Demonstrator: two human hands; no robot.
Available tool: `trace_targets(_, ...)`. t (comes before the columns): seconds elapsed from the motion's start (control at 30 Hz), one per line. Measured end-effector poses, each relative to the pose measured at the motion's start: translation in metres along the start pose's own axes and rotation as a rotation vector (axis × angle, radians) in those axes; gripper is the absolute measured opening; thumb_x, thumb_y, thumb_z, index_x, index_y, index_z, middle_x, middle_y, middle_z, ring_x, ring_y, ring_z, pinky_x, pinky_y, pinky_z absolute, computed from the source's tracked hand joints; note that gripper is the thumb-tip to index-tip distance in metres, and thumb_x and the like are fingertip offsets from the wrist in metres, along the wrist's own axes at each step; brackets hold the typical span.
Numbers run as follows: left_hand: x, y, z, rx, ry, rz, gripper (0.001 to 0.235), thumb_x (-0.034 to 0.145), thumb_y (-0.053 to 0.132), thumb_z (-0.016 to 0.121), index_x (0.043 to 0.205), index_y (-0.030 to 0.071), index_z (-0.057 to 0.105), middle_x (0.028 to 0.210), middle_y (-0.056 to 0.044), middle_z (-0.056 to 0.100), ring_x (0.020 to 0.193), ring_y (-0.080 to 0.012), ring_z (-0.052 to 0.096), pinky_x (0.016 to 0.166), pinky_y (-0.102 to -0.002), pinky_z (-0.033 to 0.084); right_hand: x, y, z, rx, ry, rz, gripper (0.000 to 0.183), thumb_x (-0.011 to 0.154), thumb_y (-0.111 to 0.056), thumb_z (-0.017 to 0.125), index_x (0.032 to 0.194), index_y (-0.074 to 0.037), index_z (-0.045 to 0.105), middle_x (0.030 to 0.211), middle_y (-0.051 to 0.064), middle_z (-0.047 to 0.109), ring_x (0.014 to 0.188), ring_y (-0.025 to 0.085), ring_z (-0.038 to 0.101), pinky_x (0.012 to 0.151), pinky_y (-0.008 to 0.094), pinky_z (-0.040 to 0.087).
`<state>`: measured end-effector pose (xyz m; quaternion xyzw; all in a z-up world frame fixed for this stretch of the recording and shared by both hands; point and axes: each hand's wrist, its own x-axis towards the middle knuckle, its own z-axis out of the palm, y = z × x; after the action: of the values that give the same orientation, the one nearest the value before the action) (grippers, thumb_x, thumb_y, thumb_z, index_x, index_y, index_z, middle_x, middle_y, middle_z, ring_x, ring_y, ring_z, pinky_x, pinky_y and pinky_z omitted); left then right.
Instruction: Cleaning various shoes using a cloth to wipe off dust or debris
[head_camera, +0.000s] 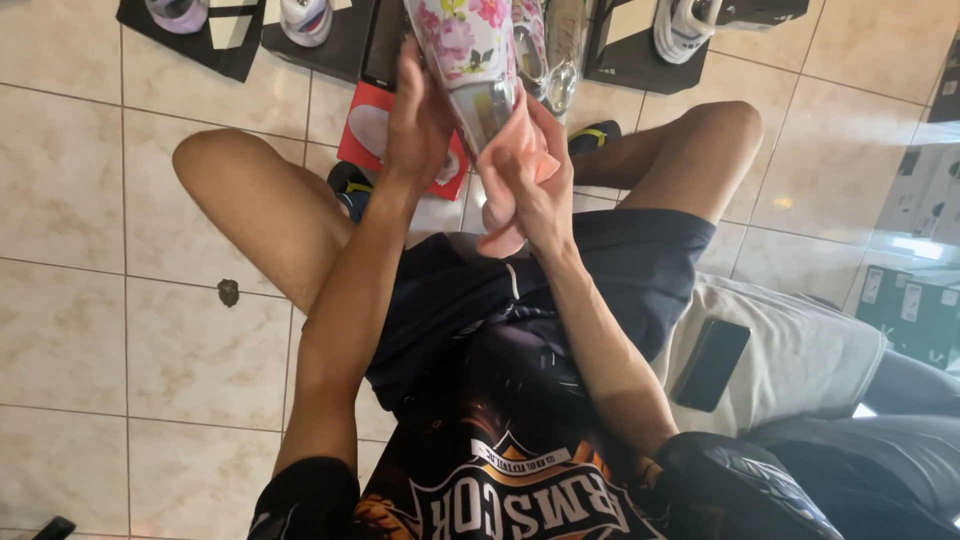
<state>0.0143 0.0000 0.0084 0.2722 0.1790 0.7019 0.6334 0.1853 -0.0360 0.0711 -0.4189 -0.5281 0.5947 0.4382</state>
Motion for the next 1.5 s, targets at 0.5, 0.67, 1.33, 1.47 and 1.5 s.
trace_targets(0.5,-0.001,0.013,0.003,-0.332,-0.217,-0.410,0.092,0.086,0.062,0.057,0.151,0.000,0.037,0.078,-0.017,0.057,0.068,-0.0278,0.053,0.079,-0.045,0.045,-0.011,0.052,0.012,0.205,0.052,0.140,0.030,0.108,-0.025,0.051,0.113,0.001,0.065,0.120,0.011,0.063,0.109,0.013,0.056,0.105,0.030,0.046)
trace_targets(0.67,0.007,0.029,0.024,-0.352,-0.379,-0.329,0.077,0.090,0.063,0.052,0.135,0.000,0.052,0.080,-0.017,0.060,0.066,-0.0264,0.051,0.070,-0.038,0.042,-0.006,0.011,0.018,0.130,0.002,0.213,0.045,0.103,-0.024,0.059,0.136,0.007,0.057,0.118,0.014,0.071,0.101,0.014,0.065,0.088,0.024,0.054)
trace_targets(1.33,-0.010,0.013,-0.116,0.009,0.077,0.132,0.078,0.101,0.067,0.051,0.155,0.012,0.044,0.153,-0.013,0.052,0.136,-0.0272,0.051,0.118,-0.050,0.036,0.033,0.066,-0.109,-0.540,-0.121,0.497,0.053,0.100,-0.048,0.059,0.086,0.002,0.072,0.078,0.008,0.070,0.070,0.015,0.061,0.071,0.028,0.053)
trace_targets(1.47,-0.044,0.000,-0.154,0.092,0.489,-0.209,0.054,0.091,0.021,0.065,0.140,-0.001,0.054,0.126,-0.017,0.066,0.108,-0.0261,0.065,0.103,-0.041,0.048,0.077,0.101,-0.118,-0.804,-0.072,0.362,0.044,0.092,-0.047,0.066,0.093,-0.005,0.077,0.081,0.011,0.075,0.068,0.025,0.067,0.069,0.035,0.053)
trace_targets(1.5,-0.041,-0.005,-0.149,0.097,0.490,-0.215,0.054,0.091,0.021,0.065,0.140,-0.001,0.054,0.126,-0.017,0.066,0.108,-0.0261,0.065,0.103,-0.041,0.048,0.089,0.114,-0.120,-0.797,-0.071,0.368,0.044,0.092,-0.047,0.066,0.093,-0.005,0.077,0.081,0.011,0.075,0.068,0.025,0.067,0.069,0.035,0.053)
